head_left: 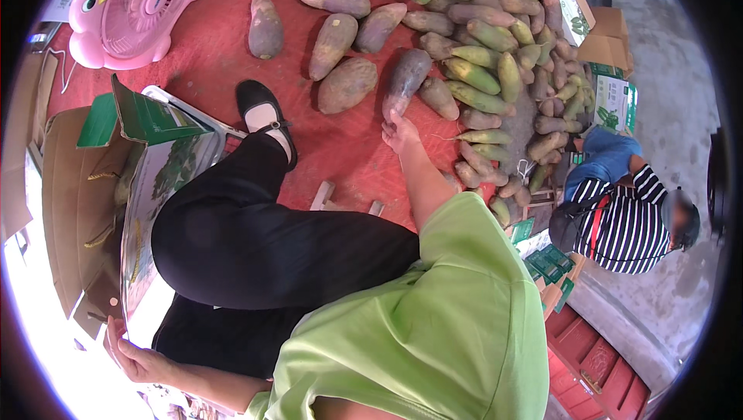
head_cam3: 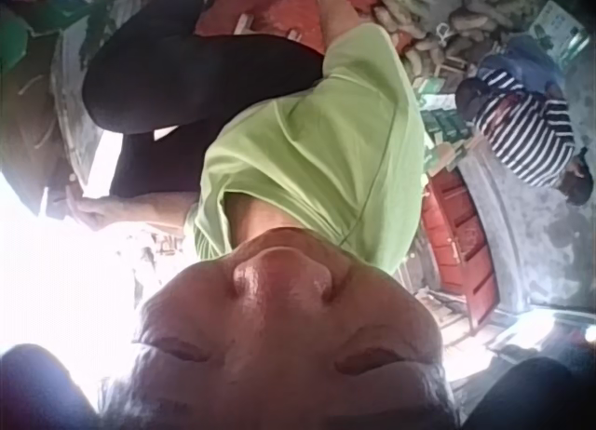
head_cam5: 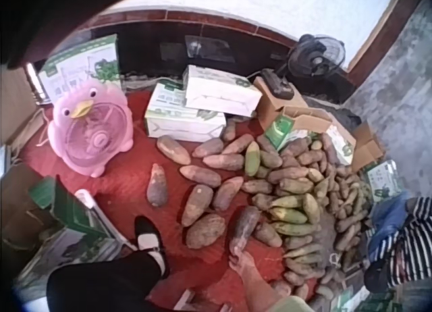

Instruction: The recorder is sorting and packing green radishes/sweet potatoes into cardboard boxes, using a scale to weigh the packages.

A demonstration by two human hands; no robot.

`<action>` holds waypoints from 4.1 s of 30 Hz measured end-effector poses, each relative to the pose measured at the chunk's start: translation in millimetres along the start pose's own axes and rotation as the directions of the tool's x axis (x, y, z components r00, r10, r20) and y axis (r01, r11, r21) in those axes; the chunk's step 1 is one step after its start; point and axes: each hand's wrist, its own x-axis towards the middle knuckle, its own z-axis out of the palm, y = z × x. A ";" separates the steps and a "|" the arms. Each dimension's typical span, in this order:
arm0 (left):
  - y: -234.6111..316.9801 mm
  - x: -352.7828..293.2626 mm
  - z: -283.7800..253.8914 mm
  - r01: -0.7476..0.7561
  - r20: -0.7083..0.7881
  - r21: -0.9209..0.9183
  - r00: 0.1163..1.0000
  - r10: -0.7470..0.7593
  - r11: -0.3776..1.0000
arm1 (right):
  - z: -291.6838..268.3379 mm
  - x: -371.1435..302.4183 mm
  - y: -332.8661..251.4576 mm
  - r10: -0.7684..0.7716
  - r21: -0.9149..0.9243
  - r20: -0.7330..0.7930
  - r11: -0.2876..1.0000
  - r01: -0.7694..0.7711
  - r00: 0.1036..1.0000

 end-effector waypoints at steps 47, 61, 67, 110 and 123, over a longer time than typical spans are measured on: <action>-16.4 10.2 -0.2 0.129 -0.424 -0.080 0.893 -0.151 0.988 | -257.1 -124.0 15.9 -0.109 -0.983 0.132 -0.139 0.116 0.985; -14.4 9.9 7.2 0.177 -0.428 -0.097 0.881 -0.201 0.979 | -270.8 -114.6 24.7 -0.495 -0.992 -0.092 -0.030 -0.122 0.864; -6.3 10.5 7.3 0.173 -0.415 -0.050 0.892 -0.178 0.984 | -216.7 -99.4 -5.1 -0.531 -0.941 0.073 -0.317 -0.118 0.844; -1.8 -2.0 -17.0 -0.033 -0.153 -0.240 0.988 -0.004 0.970 | 58.1 -121.2 -13.2 -0.263 -0.509 0.788 0.232 0.829 0.557; 8.3 -1.0 -23.1 -0.098 0.110 -0.155 0.987 0.116 0.983 | 227.9 -321.5 -78.3 -0.548 -0.015 0.825 0.221 0.975 0.137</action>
